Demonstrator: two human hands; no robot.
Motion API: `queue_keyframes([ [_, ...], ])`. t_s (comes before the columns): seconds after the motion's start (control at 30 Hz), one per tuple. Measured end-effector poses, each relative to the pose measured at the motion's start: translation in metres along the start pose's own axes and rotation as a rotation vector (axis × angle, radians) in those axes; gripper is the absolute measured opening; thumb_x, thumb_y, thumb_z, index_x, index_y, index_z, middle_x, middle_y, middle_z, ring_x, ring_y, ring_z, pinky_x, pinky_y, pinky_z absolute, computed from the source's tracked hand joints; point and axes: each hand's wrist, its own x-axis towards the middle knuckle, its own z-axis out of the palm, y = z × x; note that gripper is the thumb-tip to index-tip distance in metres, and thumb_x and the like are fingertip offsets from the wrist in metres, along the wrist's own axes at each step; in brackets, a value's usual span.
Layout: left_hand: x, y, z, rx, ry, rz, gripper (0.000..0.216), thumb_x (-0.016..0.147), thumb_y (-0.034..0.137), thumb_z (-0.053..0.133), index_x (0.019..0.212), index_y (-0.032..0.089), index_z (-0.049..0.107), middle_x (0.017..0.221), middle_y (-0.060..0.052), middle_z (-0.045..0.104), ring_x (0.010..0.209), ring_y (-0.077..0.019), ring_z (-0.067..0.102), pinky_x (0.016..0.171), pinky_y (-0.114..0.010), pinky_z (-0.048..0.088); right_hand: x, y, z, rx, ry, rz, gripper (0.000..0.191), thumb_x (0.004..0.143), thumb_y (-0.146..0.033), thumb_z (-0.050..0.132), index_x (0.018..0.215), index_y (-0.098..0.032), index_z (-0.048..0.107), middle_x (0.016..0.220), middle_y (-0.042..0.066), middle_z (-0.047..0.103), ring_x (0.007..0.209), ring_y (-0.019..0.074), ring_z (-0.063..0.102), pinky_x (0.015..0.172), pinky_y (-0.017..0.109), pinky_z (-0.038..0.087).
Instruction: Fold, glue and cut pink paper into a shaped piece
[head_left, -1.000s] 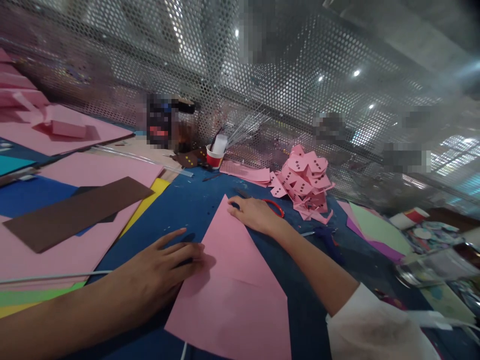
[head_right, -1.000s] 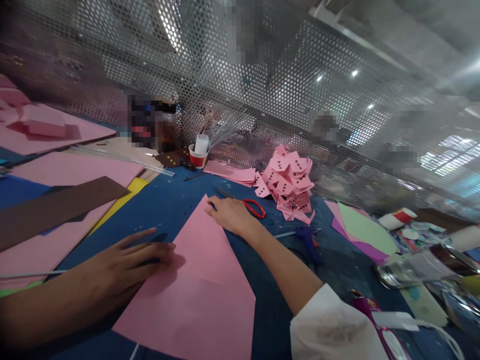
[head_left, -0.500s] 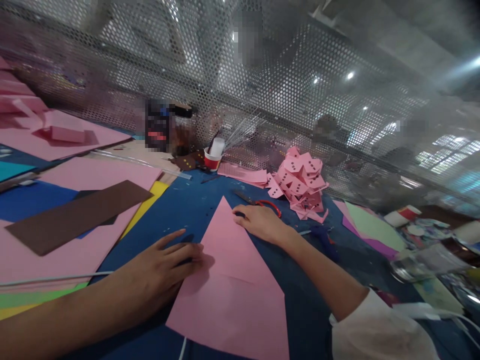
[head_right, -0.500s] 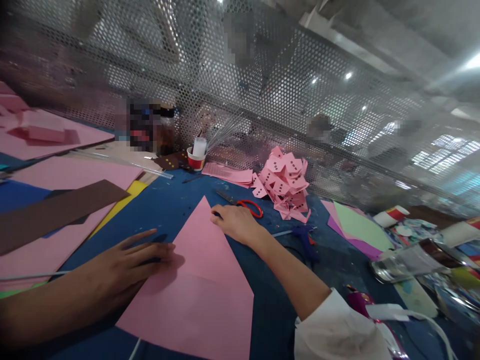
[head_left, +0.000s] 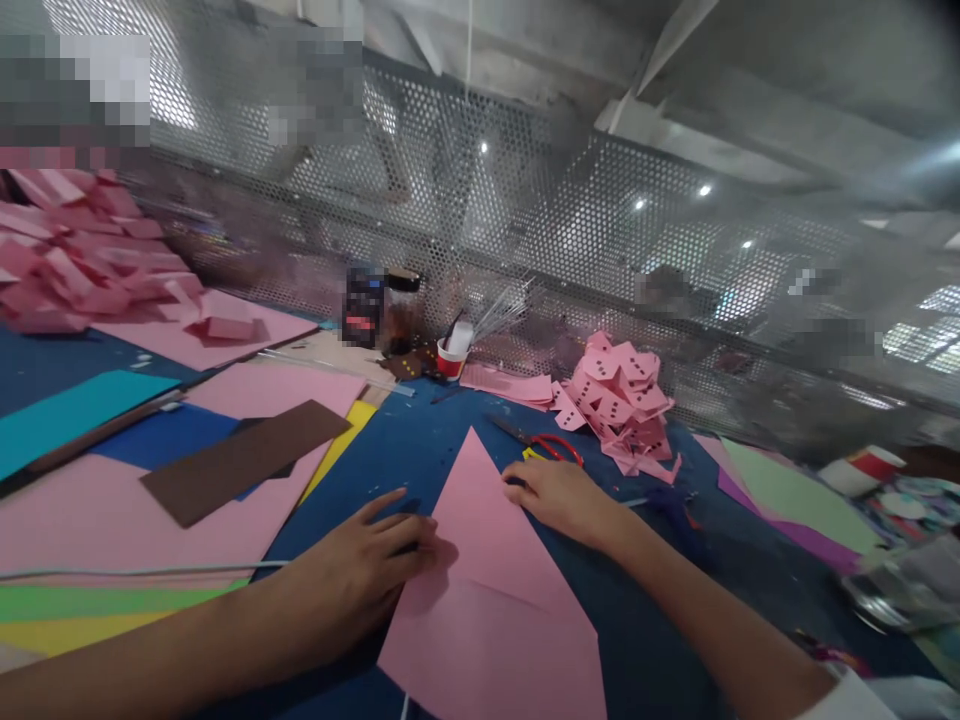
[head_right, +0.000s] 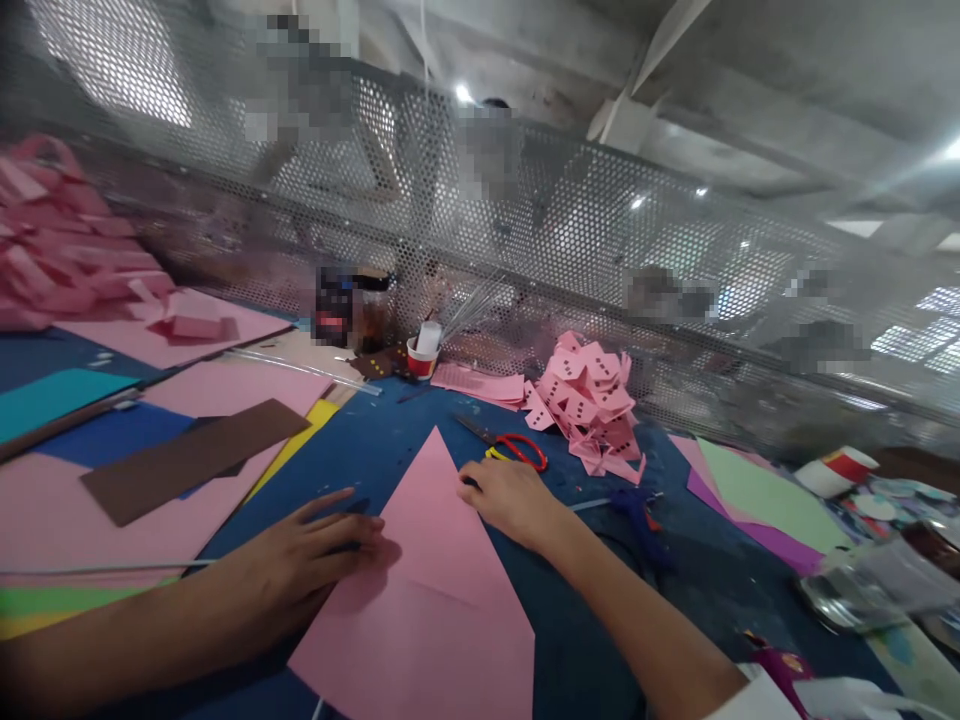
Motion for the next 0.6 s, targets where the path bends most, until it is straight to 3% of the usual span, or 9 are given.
queue_keyframes([
  [0.23, 0.003, 0.003, -0.005, 0.024, 0.006, 0.010, 0.053, 0.094, 0.008, 0.046, 0.140, 0.034, 0.054, 0.127, -0.004, 0.066, 0.118, -0.0226, 0.063, 0.122, -0.052, 0.031, -0.012, -0.001, 0.003, -0.029, 0.019, -0.037, 0.028, 0.103, -0.033, 0.049, 0.113, -0.024, 0.074, 0.113, 0.006, 0.074, 0.108, 0.0223, 0.068, 0.089, 0.031, 0.049],
  [0.6, 0.002, 0.004, -0.008, 0.002, 0.053, 0.042, 0.056, 0.088, 0.004, 0.051, 0.133, 0.036, 0.059, 0.128, -0.001, 0.066, 0.121, -0.0198, 0.063, 0.123, -0.046, 0.031, -0.035, -0.008, 0.003, -0.088, 0.036, -0.029, 0.027, 0.101, -0.034, 0.051, 0.108, -0.024, 0.075, 0.110, 0.006, 0.072, 0.101, 0.0219, 0.070, 0.080, 0.028, 0.048],
])
